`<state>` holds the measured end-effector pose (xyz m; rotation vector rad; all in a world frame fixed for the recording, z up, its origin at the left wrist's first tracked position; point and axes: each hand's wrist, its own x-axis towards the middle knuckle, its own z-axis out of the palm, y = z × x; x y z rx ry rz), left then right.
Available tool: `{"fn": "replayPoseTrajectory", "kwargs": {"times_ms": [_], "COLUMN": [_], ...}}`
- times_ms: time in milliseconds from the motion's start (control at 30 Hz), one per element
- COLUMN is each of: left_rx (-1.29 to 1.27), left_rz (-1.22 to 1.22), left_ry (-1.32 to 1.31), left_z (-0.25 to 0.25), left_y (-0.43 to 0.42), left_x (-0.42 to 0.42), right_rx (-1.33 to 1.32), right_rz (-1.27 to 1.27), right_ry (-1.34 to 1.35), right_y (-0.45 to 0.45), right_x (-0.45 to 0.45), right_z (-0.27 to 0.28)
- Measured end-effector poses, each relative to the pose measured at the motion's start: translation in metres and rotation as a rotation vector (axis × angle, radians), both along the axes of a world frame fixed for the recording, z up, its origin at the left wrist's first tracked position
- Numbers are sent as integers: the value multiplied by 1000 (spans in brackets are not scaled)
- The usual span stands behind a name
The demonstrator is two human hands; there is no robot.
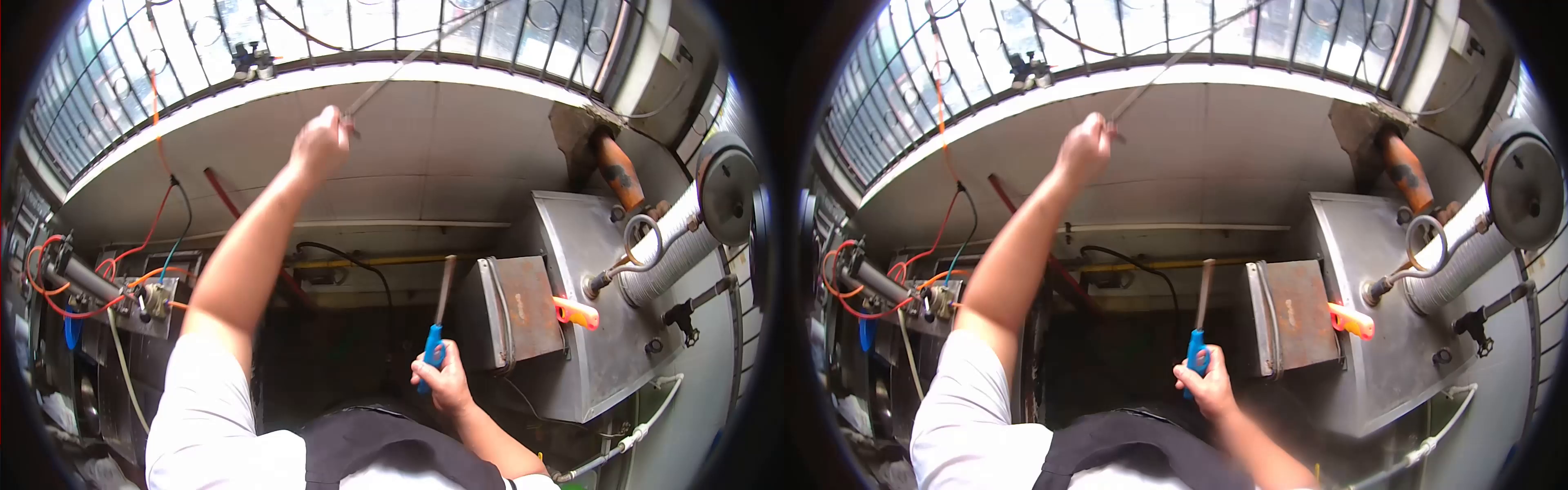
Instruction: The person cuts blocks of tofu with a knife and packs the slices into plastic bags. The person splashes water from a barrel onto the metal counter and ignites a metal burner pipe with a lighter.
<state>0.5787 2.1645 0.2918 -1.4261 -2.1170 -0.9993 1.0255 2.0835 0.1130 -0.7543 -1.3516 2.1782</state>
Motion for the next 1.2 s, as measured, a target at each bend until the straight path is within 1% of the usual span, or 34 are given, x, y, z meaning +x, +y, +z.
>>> {"fn": "replayPoseTrajectory", "kwargs": {"times_ms": [33,100,133,167,233,267,300,367,400,433,467,633,667,733,800,867,900,967,1000,1033,1100,1133,1167,1200], "left_rx": [48,81,45,105,3,-34,-70,-30,-11,7,17,92,89,88,78,120,100,139,116,124,48,8,-1,-48], "left_rz": [-2,-43,-64,-136,-130,-103,-78,-3,16,27,45,137,135,140,166,174,197,217,209,234,304,338,376,423], "left_ry": [-54,-212,-359,-453,-501,-602,-702,-725,-732,-754,-771,-852,-887,-923,-895,-840,-845,-763,-796,-796,-817,-818,-838,-864], "left_z": [-15,-53,-68,-85,-113,-120,-123,-131,-138,-144,-146,-156,-155,-160,-154,-156,-162,-177,-177,-178,-185,-195,-202,-203], "left_y": [-40,-109,-142,-170,-226,-251,-273,-312,-329,-345,-360,-412,-419,-429,-437,-441,-442,-444,-450,-457,-469,-479,-490,-503], "left_x": [28,77,103,126,163,179,192,207,210,213,215,223,224,225,225,224,223,221,220,219,217,214,214,214], "right_rx": [25,18,49,73,21,52,56,-113,-53,-9,-60,-280,-279,-292,-232,-213,-168,-209,-311,-344,-209,-217,-225,-151], "right_rz": [-31,-17,-64,-57,-87,2,33,377,507,580,594,666,702,687,666,655,665,663,654,678,593,587,605,595], "right_ry": [-22,-69,-35,19,106,85,84,30,-65,-94,-87,-100,-108,-62,-87,-81,-68,-112,-168,-227,-326,-375,-376,-439], "right_y": [1,5,-1,-8,-24,-28,-36,-55,-65,-78,-91,-138,-145,-154,-164,-171,-174,-177,-177,-171,-167,-157,-137,-128], "right_x": [-12,-37,-55,-70,-108,-119,-126,-135,-136,-139,-142,-155,-157,-160,-162,-163,-164,-165,-165,-166,-166,-163,-159,-151], "right_z": [9,12,16,24,15,8,12,20,19,22,18,11,8,3,7,4,1,-1,-3,-7,-14,-25,-55,-60]}}
